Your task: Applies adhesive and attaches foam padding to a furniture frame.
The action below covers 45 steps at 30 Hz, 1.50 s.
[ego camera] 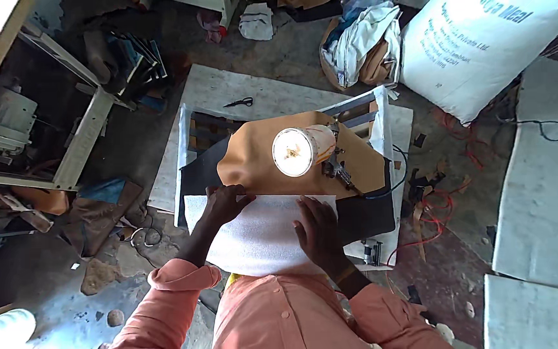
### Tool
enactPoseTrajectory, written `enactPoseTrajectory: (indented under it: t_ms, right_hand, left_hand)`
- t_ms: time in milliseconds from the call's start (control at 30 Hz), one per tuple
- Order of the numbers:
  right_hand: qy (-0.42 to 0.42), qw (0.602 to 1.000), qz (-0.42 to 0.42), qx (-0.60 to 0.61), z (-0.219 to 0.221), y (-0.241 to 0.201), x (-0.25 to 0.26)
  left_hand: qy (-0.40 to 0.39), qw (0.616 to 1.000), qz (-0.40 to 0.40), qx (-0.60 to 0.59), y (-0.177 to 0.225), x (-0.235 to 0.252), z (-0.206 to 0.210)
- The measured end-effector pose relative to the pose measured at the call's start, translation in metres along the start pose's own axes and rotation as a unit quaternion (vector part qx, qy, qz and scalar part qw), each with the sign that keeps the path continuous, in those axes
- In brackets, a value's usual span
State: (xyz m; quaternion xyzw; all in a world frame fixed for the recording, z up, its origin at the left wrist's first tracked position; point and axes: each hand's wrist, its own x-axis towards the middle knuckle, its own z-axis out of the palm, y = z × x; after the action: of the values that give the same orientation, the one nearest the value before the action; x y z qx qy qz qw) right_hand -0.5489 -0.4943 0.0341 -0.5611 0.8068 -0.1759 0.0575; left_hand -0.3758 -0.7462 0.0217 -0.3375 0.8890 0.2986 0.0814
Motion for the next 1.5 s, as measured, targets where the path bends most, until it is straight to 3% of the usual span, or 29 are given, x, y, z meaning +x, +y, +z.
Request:
enactPoseTrajectory:
  t_ms: [333,567,933,1500]
  right_hand:
    - [-0.019,0.997,0.023,-0.069,0.020,0.001,0.006]
    - [-0.027,0.995,-0.013,-0.100,0.021,-0.002,0.020]
    - [-0.042,0.992,-0.044,-0.109,0.033,-0.022,0.027]
    - [-0.077,0.987,-0.064,-0.123,0.039,-0.049,0.044]
  left_hand:
    - [0.005,1.000,-0.009,-0.014,0.005,-0.004,-0.004]
    - [0.011,1.000,-0.020,-0.001,0.003,-0.004,-0.004]
    - [0.094,0.995,-0.023,-0.016,-0.006,-0.008,0.011]
    - [0.077,0.996,0.002,-0.048,-0.017,-0.004,0.008]
